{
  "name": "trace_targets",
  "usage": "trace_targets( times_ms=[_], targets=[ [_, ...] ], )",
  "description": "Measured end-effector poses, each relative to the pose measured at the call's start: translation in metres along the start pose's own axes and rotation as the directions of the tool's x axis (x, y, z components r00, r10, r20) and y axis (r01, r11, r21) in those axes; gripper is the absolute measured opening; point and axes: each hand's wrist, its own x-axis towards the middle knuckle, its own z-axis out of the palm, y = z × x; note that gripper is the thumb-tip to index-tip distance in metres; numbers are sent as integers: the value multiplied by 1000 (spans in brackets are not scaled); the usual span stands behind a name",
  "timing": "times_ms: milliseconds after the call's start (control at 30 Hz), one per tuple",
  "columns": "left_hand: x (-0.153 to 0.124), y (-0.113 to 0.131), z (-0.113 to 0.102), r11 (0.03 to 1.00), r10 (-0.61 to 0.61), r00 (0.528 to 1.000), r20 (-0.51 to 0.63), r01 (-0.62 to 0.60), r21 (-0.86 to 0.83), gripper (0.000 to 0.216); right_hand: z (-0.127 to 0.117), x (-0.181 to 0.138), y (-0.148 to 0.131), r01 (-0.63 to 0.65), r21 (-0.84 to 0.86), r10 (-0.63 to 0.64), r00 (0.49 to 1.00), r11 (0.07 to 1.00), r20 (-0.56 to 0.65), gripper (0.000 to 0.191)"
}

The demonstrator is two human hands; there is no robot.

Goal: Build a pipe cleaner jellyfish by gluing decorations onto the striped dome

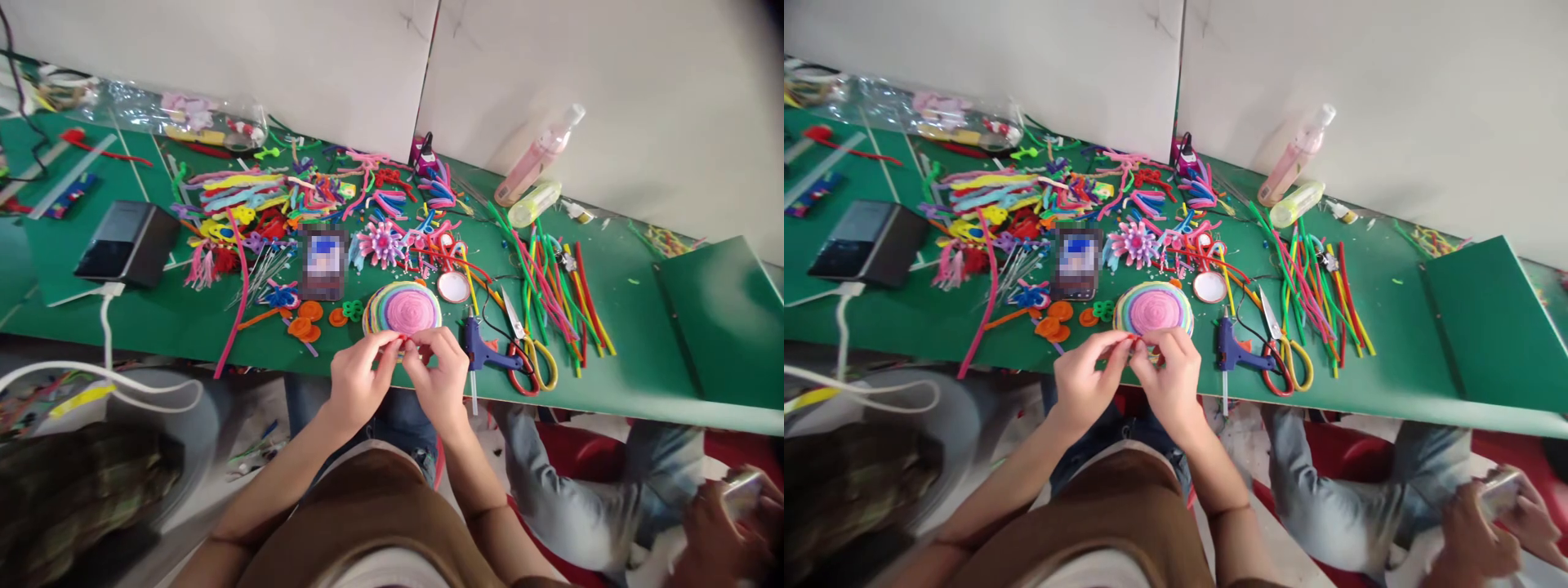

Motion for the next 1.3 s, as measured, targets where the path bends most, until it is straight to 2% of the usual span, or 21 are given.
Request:
trace_targets(
  times_ms=[167,367,733,1300],
  targets=[
    [-1,1,5,996,75,994,-85,-70,60,6,-1,0,-6,14,-94,-15,1000,996,-10,10],
    [-1,-1,9,988,133,988,-78,-127,86,10,-3,0,-6,34,-174,-29,999,984,30,11],
    [0,3,6,991,127,992,-14,-126,55,24,-5,2,-4,44,-77,-40,998,996,43,10],
    [0,5,0,994,111,993,32,-111,21,28,-9,2,-3,-25,-24,27,996,999,83,10]
  ],
)
